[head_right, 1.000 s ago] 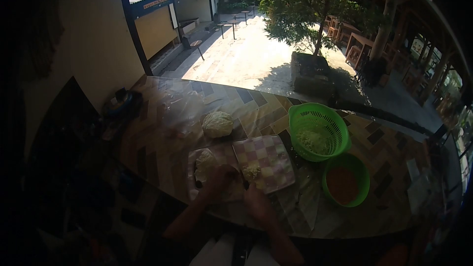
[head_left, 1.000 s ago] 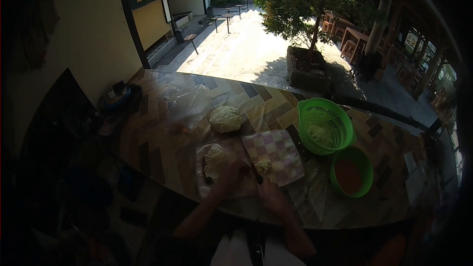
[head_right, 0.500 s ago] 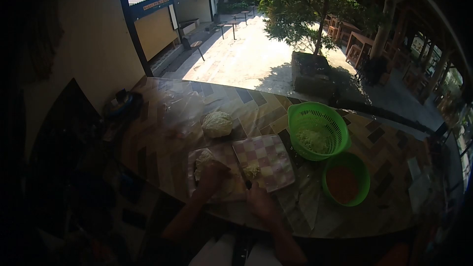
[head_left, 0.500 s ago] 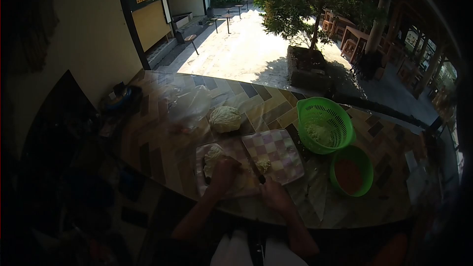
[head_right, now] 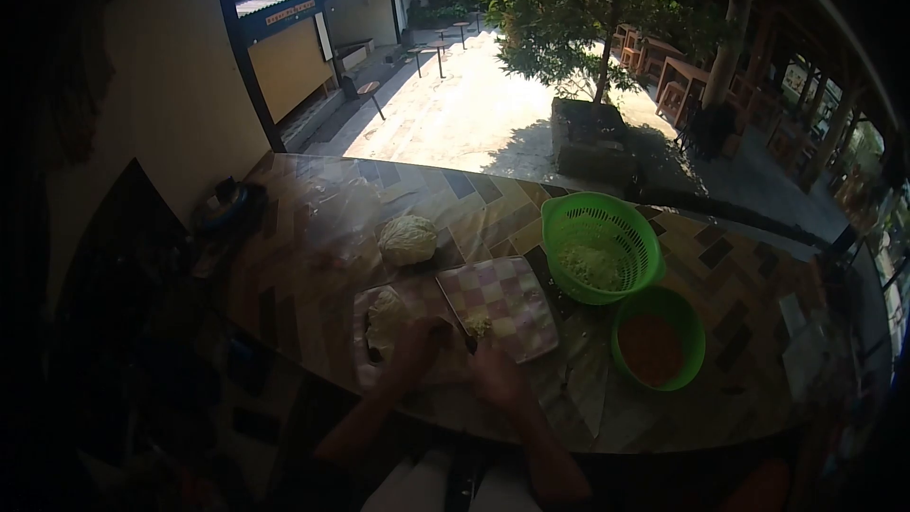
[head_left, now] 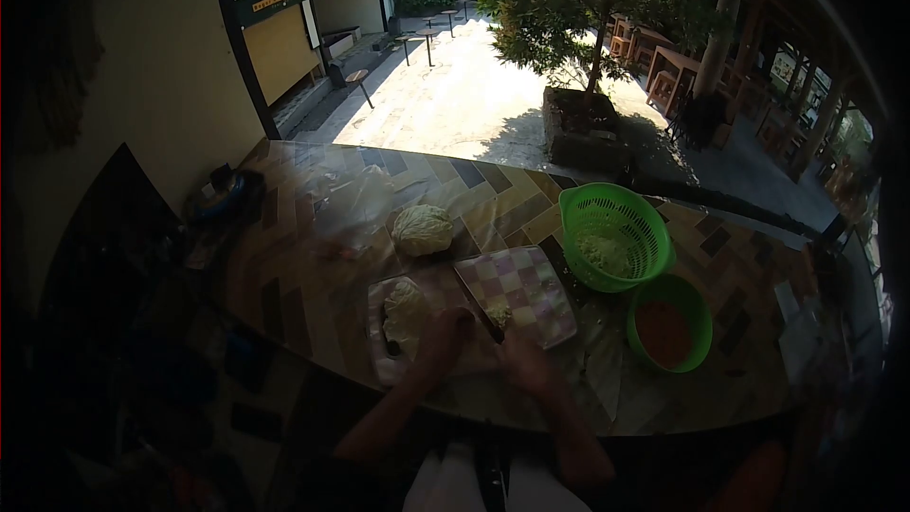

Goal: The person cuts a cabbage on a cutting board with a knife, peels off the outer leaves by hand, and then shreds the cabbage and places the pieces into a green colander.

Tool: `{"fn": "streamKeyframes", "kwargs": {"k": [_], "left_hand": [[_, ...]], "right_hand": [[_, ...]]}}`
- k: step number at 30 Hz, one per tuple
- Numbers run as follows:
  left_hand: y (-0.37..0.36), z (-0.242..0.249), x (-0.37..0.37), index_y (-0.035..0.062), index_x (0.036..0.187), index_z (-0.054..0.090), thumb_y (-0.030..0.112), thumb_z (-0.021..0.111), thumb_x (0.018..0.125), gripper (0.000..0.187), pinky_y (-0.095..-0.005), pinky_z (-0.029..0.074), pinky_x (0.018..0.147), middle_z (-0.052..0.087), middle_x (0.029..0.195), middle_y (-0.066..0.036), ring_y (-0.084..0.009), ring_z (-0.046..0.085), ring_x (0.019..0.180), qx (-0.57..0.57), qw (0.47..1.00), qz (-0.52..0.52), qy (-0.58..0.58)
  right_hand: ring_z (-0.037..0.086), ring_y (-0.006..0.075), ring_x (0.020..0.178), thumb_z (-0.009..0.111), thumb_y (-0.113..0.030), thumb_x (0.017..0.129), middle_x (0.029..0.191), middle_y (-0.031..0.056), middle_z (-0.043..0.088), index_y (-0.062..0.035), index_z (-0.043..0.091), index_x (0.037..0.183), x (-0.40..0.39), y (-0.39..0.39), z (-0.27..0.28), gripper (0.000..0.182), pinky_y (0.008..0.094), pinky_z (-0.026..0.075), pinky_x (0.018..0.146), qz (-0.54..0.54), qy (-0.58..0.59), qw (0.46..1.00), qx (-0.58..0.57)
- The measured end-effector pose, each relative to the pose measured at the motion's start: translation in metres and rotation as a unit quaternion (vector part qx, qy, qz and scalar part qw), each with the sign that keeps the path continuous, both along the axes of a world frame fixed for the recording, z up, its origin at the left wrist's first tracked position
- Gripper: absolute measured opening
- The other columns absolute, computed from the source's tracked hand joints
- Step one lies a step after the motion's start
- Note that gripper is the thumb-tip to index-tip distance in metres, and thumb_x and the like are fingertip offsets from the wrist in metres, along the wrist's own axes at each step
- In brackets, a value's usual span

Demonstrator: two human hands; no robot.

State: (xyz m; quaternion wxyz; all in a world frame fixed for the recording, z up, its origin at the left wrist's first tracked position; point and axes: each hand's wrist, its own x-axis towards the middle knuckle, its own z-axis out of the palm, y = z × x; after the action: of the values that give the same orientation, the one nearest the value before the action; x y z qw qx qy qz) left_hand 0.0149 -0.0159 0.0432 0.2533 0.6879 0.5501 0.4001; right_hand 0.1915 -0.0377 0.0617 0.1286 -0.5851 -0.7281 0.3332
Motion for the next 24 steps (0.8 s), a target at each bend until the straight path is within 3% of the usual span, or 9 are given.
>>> {"fn": "streamKeyframes", "kwargs": {"k": [1,4,7,10,17,20,24], "left_hand": [[-0.001,0.000,0.003,-0.0015,0.093,0.070,0.003,0.061,0.076,0.020,-0.0432,0.053,0.075,0.068,0.083,-0.022,-0.0380,0.067,0.082,0.003,1.000,0.005,-0.022],[0.001,0.002,0.012,-0.0022,0.093,0.071,0.001,0.063,0.074,0.020,-0.0420,0.053,0.075,0.068,0.082,-0.021,-0.0365,0.068,0.082,0.011,1.000,0.006,-0.013],[0.005,-0.004,0.011,-0.0022,0.093,0.071,0.002,0.062,0.075,0.021,-0.0418,0.054,0.074,0.068,0.081,-0.022,-0.0365,0.068,0.080,0.046,0.999,-0.016,0.022],[0.008,-0.011,0.009,-0.0017,0.091,0.071,0.003,0.061,0.076,0.018,-0.0425,0.054,0.072,0.067,0.080,-0.023,-0.0379,0.068,0.079,0.070,0.997,-0.022,0.011],[0.005,-0.017,0.013,-0.0002,0.088,0.072,0.003,0.059,0.076,0.018,-0.0452,0.052,0.077,0.067,0.085,-0.024,-0.0384,0.066,0.085,0.038,0.998,-0.005,0.052],[0.008,-0.020,0.014,-0.0005,0.086,0.071,0.004,0.060,0.077,0.015,-0.0457,0.051,0.078,0.067,0.088,-0.023,-0.0384,0.065,0.086,0.049,0.998,-0.006,0.044],[0.007,-0.012,0.020,-0.0007,0.087,0.070,0.008,0.064,0.076,0.015,-0.0453,0.051,0.077,0.067,0.089,-0.022,-0.0386,0.065,0.086,0.060,0.997,-0.024,0.034]], "right_hand": [[0.060,0.0483,0.090,0.051,-0.022,0.093,0.089,0.0307,0.063,0.0052,0.047,0.112,0.009,0.000,0.010,0.033,0.0547,0.048,0.075,0.005,0.002,1.000,-0.026],[0.060,0.0491,0.090,0.048,-0.022,0.094,0.090,0.0322,0.062,0.0048,0.045,0.113,0.027,-0.013,0.003,0.033,0.0556,0.048,0.075,0.025,0.046,0.998,0.041],[0.061,0.0500,0.089,0.045,-0.021,0.095,0.092,0.0338,0.062,0.0045,0.044,0.113,0.010,-0.030,0.009,0.031,0.0571,0.047,0.076,-0.053,-0.019,0.997,-0.051],[0.061,0.0504,0.089,0.043,-0.021,0.095,0.092,0.0343,0.062,0.0039,0.044,0.113,-0.006,-0.040,0.000,0.030,0.0580,0.047,0.076,-0.103,-0.012,0.993,-0.056],[0.062,0.0491,0.089,0.048,-0.021,0.092,0.091,0.0297,0.064,0.0028,0.045,0.113,0.014,0.002,0.002,0.032,0.0558,0.049,0.077,-0.001,-0.050,0.998,0.043],[0.062,0.0479,0.087,0.049,-0.022,0.092,0.089,0.0277,0.065,0.0017,0.045,0.115,0.027,-0.001,0.031,0.034,0.0555,0.049,0.076,0.009,-0.104,0.995,0.004],[0.063,0.0471,0.086,0.049,-0.024,0.093,0.088,0.0275,0.065,0.0000,0.044,0.117,0.027,-0.014,-0.001,0.034,0.0558,0.049,0.074,-0.033,-0.074,0.997,0.000]]}}
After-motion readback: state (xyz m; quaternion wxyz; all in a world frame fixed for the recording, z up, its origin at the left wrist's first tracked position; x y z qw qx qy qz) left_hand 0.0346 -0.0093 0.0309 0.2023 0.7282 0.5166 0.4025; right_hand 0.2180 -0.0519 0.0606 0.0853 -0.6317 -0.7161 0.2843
